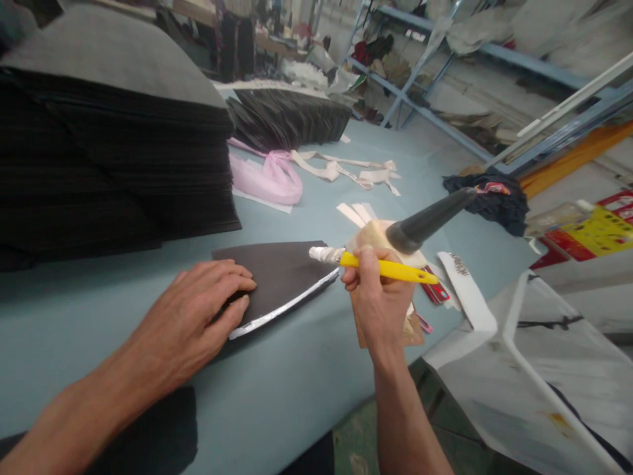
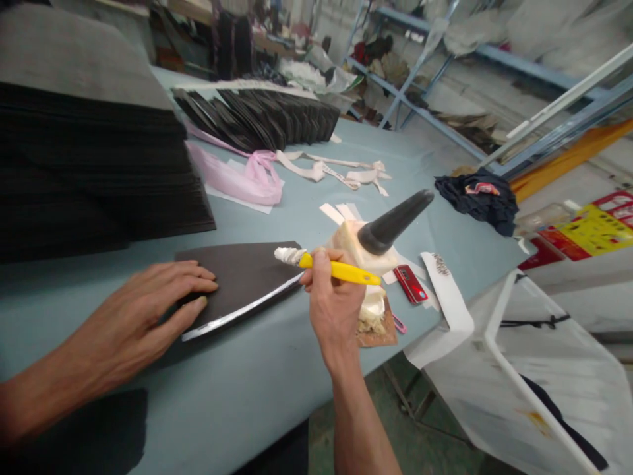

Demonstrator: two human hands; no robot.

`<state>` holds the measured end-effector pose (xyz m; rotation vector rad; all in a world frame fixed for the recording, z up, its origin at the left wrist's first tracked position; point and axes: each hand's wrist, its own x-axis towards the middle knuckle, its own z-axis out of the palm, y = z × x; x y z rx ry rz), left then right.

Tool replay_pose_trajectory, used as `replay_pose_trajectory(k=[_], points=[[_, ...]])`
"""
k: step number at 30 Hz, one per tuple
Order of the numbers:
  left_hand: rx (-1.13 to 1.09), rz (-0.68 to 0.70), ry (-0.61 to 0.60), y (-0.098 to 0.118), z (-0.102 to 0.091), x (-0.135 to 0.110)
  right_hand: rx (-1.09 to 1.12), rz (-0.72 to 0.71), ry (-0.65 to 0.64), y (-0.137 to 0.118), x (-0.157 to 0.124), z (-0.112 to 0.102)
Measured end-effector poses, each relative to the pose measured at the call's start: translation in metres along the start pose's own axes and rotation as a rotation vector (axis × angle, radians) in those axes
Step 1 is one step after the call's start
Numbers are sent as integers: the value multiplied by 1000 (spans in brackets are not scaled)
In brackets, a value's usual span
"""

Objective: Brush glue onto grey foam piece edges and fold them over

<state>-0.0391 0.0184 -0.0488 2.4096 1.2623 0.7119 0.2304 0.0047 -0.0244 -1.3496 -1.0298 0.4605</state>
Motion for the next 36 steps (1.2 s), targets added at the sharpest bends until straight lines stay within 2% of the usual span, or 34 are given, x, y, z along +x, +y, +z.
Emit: replay_pose_trajectory(k=[7,11,15,20,28,36], points=[[18,38,86,6,6,-5,40,65,-73,-7,27,26],[69,49,121,9,10,-7,75,46,-240,-14,47,39],[113,21,137,16,12,-8,105,53,-466,-19,60,54],[127,9,101,23,8,-7,149,60,-701,-15,70,74],[134,21,69,23,1,-3,189,62,-953,3,96,103],[200,11,103,31,7,-2,215,149,-1125,15,113,127]])
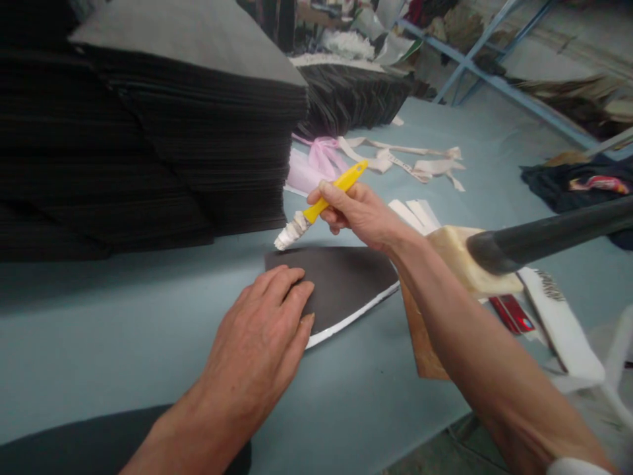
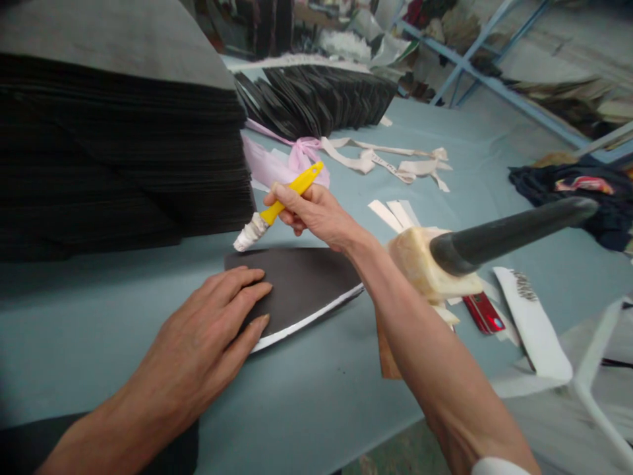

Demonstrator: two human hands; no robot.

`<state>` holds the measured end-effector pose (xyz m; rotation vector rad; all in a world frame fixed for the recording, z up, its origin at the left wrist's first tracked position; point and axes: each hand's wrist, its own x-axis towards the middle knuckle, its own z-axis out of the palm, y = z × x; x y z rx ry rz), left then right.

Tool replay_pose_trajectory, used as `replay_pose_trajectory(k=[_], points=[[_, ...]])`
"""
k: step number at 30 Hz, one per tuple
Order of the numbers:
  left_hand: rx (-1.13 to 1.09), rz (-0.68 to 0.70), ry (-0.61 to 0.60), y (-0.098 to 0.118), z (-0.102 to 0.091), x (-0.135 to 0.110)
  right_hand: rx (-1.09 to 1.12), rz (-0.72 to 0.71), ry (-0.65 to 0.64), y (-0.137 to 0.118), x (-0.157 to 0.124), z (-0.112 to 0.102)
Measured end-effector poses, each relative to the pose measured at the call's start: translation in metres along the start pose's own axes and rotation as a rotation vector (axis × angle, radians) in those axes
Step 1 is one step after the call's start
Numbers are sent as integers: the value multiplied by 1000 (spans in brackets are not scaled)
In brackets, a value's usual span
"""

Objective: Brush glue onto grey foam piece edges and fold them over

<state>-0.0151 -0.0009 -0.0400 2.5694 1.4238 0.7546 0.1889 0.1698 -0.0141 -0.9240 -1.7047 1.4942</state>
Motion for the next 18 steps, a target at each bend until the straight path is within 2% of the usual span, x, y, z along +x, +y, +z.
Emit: replay_pose_trajectory(k=[10,18], points=[[33,21,42,4,1,2,23,19,-59,8,17,1],[31,11,8,6,1,3,19,15,-66,7,16,12]])
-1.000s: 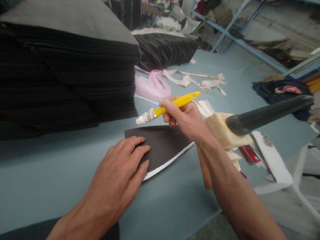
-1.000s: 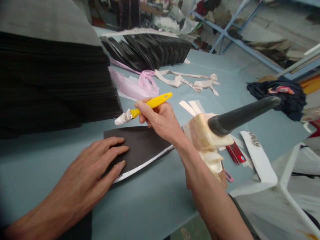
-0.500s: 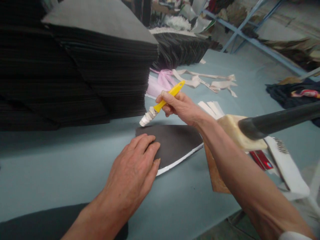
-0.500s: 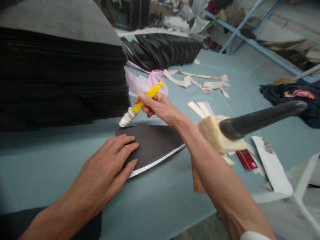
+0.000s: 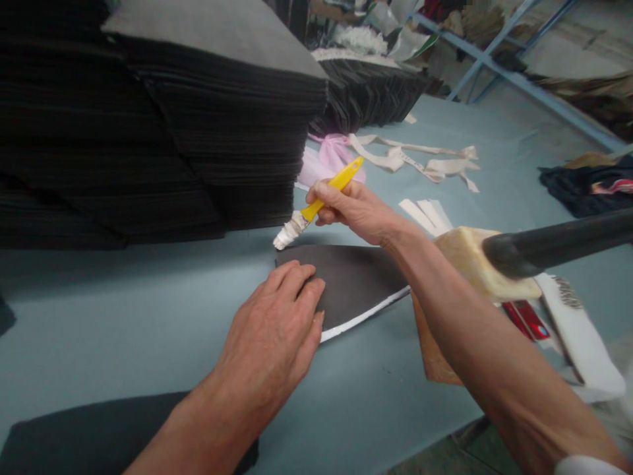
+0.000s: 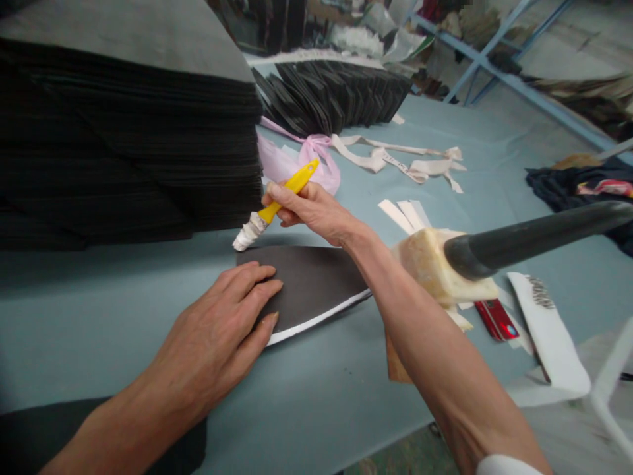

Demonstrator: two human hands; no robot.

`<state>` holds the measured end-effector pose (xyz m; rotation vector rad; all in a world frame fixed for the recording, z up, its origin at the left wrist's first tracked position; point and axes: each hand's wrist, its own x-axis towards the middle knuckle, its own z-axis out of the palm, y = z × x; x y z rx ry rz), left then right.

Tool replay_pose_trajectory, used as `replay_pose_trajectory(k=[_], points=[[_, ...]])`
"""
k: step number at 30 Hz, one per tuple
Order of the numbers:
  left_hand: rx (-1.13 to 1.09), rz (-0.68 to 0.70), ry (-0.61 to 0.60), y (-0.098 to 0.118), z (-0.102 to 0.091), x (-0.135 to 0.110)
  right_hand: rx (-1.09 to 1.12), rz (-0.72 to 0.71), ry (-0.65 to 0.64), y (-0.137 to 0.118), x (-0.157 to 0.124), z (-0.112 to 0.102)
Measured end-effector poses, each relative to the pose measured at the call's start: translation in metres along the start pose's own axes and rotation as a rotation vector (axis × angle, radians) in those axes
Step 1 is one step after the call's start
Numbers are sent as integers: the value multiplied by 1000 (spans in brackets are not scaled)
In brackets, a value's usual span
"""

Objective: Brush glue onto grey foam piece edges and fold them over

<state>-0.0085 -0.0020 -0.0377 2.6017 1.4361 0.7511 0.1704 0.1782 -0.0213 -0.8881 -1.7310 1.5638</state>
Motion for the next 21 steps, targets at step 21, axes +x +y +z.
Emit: replay_pose_trajectory(k=[21], points=[[1,-41,-43,2,3,-2,-42,-20,84,-8,-7,18]])
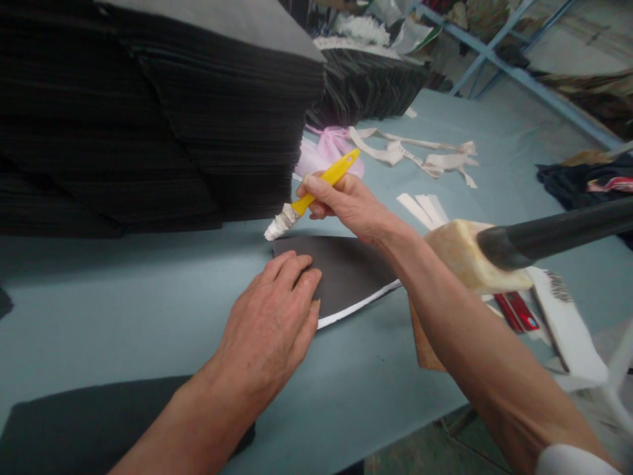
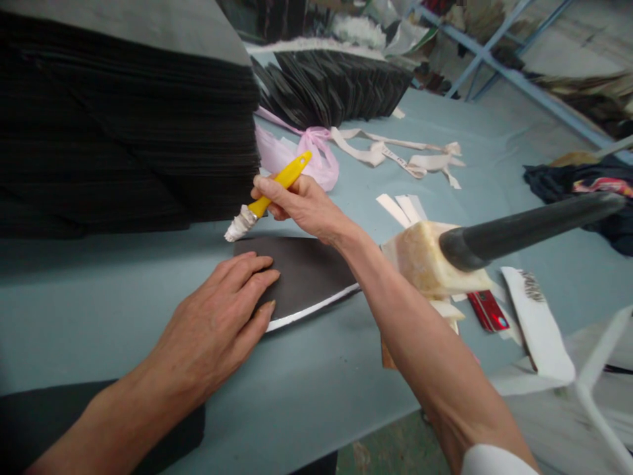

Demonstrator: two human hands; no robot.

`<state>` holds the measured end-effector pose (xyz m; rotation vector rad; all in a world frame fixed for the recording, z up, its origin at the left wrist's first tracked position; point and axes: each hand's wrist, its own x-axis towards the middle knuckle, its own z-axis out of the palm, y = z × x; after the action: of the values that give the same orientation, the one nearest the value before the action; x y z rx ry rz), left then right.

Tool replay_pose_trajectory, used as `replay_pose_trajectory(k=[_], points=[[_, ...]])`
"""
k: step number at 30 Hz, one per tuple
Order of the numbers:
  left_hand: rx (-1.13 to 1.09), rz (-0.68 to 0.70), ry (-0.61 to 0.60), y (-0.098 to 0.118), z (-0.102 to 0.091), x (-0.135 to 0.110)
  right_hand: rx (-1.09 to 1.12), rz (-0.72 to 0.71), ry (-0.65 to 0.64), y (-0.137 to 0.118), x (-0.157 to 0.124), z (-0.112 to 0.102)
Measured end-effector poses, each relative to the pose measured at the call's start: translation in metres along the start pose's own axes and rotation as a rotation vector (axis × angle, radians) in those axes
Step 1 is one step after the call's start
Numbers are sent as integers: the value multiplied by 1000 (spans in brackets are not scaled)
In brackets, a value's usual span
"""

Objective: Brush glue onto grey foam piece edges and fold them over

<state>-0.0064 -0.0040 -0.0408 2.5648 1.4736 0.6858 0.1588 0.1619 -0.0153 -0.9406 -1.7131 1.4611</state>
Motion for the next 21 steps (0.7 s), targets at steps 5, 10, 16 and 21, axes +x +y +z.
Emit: replay_pose_trajectory(k=[5,10,16,21], points=[[-33,-13,-8,0,-1,0,-34,-40,-36,1,2,-4],[-69,-44,-30,0,-1,0,-98,-72,-78,-2,1,-7],[-14,-20,-10,1,0,0,-125,-119,-97,-7,-2,-11],[-20,4,6,0,-1,0,-166,-101,-71,-11,-5,-17]])
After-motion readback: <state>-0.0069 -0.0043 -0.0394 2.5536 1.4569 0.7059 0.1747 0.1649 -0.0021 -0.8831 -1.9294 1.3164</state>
